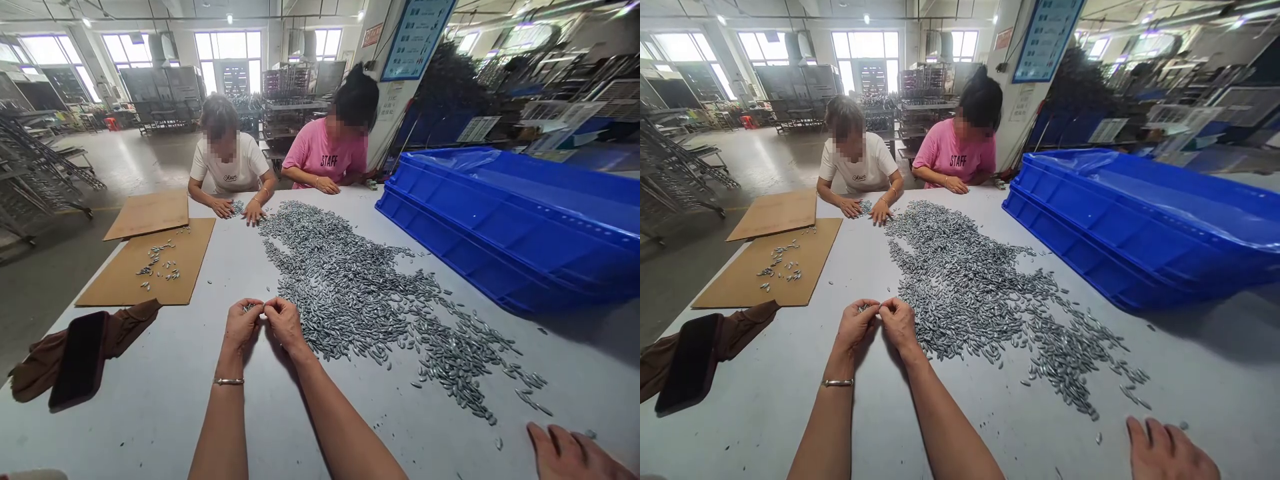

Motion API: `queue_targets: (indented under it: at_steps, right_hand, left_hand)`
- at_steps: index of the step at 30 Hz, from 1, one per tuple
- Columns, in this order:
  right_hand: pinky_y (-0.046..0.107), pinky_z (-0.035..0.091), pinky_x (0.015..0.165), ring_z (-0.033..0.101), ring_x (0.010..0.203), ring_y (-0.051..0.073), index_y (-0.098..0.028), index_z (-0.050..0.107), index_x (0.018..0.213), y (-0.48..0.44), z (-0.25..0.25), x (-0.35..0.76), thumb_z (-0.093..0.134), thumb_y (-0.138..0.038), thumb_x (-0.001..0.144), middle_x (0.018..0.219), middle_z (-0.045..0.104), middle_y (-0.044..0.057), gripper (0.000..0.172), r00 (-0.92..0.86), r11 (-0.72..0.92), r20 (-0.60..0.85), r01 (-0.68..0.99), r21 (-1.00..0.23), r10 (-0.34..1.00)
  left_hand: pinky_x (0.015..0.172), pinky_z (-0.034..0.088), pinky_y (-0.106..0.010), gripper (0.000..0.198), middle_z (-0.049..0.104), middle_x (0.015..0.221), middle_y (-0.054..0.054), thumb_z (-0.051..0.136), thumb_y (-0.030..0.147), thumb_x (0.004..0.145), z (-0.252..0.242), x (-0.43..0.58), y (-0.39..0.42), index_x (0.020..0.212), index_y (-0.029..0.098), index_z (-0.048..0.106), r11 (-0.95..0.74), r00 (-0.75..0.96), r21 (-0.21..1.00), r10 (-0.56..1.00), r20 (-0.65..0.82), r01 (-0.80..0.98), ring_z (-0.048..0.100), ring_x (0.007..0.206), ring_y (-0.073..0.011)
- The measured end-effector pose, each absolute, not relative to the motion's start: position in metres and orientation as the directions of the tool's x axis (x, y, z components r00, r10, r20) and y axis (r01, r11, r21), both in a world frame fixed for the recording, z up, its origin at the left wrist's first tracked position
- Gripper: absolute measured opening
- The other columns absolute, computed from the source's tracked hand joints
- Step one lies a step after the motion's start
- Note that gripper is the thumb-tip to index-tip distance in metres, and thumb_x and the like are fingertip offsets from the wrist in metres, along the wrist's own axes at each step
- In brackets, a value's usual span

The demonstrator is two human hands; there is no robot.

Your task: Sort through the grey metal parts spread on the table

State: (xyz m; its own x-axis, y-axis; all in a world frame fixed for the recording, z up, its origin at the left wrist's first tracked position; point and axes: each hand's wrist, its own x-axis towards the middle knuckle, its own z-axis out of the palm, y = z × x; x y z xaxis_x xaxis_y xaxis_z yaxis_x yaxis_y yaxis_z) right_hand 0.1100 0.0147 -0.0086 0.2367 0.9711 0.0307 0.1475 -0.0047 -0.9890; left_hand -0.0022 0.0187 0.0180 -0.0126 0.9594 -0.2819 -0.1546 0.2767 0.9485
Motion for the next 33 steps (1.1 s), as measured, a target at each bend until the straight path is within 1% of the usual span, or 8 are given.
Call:
queue_targets:
  at_steps: [2,7,11,16,24,28,30,33]
  right_hand:
    - [0.023,0.039,0.054,0.05,0.053,0.012,-0.016,0.068,0.07,0.015,-0.009,0.11,0.057,-0.029,0.069,0.059,0.063,-0.001,0.018,0.241,-0.012,0.02,0.127,-0.992,0.97]
    - [0.022,0.038,0.047,0.049,0.046,0.011,-0.016,0.069,0.072,0.012,-0.003,0.107,0.058,-0.032,0.072,0.053,0.06,-0.002,0.019,0.208,-0.02,-0.015,0.022,-1.0,0.978]
    - [0.021,0.039,0.044,0.05,0.043,0.01,-0.014,0.068,0.074,0.01,0.001,0.105,0.06,-0.034,0.074,0.054,0.06,-0.001,0.022,0.158,-0.031,-0.043,-0.08,-0.996,0.986]
    - [0.021,0.041,0.043,0.051,0.044,0.009,-0.014,0.067,0.074,0.011,0.0,0.104,0.061,-0.035,0.074,0.057,0.06,-0.001,0.022,0.146,-0.036,-0.057,-0.14,-0.989,0.988]
    - [0.021,0.041,0.044,0.052,0.043,0.009,-0.016,0.062,0.075,0.013,-0.006,0.104,0.061,-0.038,0.075,0.055,0.057,-0.004,0.022,0.219,-0.016,-0.045,-0.132,-0.991,0.975]
    - [0.021,0.039,0.042,0.05,0.042,0.009,-0.016,0.063,0.075,0.012,-0.004,0.105,0.061,-0.039,0.075,0.052,0.055,-0.004,0.024,0.22,-0.005,-0.025,-0.093,-0.996,0.975]
    - [0.021,0.041,0.043,0.052,0.044,0.01,-0.015,0.065,0.081,0.012,-0.005,0.105,0.059,-0.038,0.077,0.058,0.06,-0.002,0.024,0.207,-0.002,-0.019,-0.083,-0.997,0.978]
    - [0.02,0.045,0.045,0.057,0.052,0.01,-0.016,0.066,0.097,0.012,-0.007,0.104,0.051,-0.036,0.082,0.074,0.068,0.002,0.03,0.189,0.007,-0.007,-0.072,-0.997,0.982]
  left_hand:
    - [0.036,0.023,-0.017,0.024,0.046,0.043,0.007,0.076,0.026,0.06,0.017,-0.002,0.019,0.076,0.014,0.063,0.277,-0.004,0.945,0.959,-0.282,-0.174,0.036,0.036,-0.004]
    - [0.035,0.022,-0.016,0.03,0.054,0.053,0.004,0.079,0.025,0.057,0.012,-0.006,0.022,0.08,0.013,0.062,0.285,0.029,0.891,0.955,-0.294,-0.353,0.036,0.038,-0.0026]
    - [0.034,0.023,-0.015,0.034,0.057,0.06,0.002,0.08,0.024,0.055,0.01,-0.009,0.024,0.081,0.012,0.062,0.293,0.037,0.869,0.952,-0.304,-0.399,0.039,0.042,-0.0028]
    - [0.033,0.022,-0.014,0.032,0.059,0.065,0.0,0.079,0.02,0.055,0.01,-0.009,0.025,0.081,0.011,0.062,0.315,0.055,0.836,0.944,-0.326,-0.45,0.041,0.044,-0.0026]
    - [0.031,0.02,-0.012,0.028,0.058,0.069,-0.001,0.073,0.014,0.061,0.011,-0.011,0.028,0.086,0.01,0.061,0.378,0.094,0.769,0.917,-0.387,-0.515,0.039,0.044,-0.0015]
    - [0.031,0.02,-0.012,0.027,0.057,0.07,-0.002,0.071,0.013,0.062,0.011,-0.012,0.028,0.087,0.01,0.06,0.383,0.099,0.757,0.914,-0.393,-0.53,0.039,0.044,-0.0014]
    - [0.031,0.02,-0.012,0.027,0.057,0.07,-0.001,0.071,0.013,0.062,0.01,-0.012,0.028,0.087,0.01,0.06,0.382,0.103,0.755,0.915,-0.391,-0.533,0.039,0.043,-0.0013]
    - [0.031,0.02,-0.012,0.028,0.056,0.068,0.0,0.071,0.013,0.061,0.01,-0.012,0.029,0.087,0.009,0.061,0.379,0.103,0.758,0.917,-0.386,-0.532,0.039,0.043,-0.0014]
